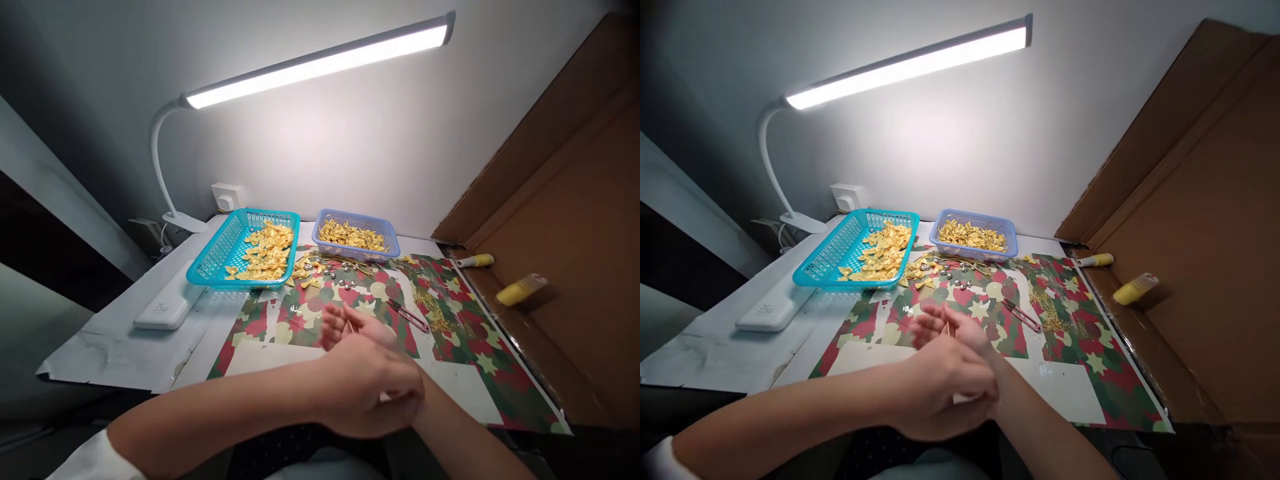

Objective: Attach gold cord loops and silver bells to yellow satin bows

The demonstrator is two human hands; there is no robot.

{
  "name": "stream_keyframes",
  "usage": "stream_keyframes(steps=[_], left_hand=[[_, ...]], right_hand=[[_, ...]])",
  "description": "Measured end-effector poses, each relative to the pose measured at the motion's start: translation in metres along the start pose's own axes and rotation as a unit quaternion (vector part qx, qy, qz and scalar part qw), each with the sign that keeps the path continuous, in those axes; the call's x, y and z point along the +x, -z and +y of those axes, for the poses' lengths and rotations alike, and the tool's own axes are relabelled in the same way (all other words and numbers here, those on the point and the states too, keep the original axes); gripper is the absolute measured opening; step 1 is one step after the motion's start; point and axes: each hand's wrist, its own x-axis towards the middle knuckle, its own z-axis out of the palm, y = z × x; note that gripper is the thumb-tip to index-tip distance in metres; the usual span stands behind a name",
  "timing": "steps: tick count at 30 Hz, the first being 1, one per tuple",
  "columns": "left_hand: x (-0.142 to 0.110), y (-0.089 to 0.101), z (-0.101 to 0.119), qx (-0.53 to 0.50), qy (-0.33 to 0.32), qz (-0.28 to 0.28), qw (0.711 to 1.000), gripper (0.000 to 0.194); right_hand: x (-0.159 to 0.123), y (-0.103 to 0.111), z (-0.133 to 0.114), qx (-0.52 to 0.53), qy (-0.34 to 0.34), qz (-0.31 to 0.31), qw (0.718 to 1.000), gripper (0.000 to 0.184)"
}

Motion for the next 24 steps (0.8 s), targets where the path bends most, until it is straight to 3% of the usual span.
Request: stream_keyframes(steps=[7,11,15,20,24], left_hand=[[-0.048,-0.04,-0.011,-0.018,-0.069,-0.054,0.996,0.016],[-0.062,-0.063,-0.031,0.022,-0.101,-0.087,0.991,0.033],[-0.073,-0.08,-0.051,0.067,-0.127,-0.082,0.986,0.034],[-0.085,-0.071,-0.056,0.097,-0.104,-0.083,0.986,0.035],[-0.091,-0.044,-0.054,0.101,-0.132,-0.041,0.985,0.02]], right_hand=[[0.017,0.044,-0.034,0.112,0.07,0.014,0.991,0.027],[0.023,0.05,-0.042,0.116,0.112,0.007,0.987,0.022],[0.031,0.052,-0.048,0.101,0.141,-0.011,0.985,0.018],[0.032,0.054,-0.062,0.094,0.155,-0.022,0.983,0.025],[0.028,0.053,-0.076,0.034,0.17,-0.031,0.984,0.027]])
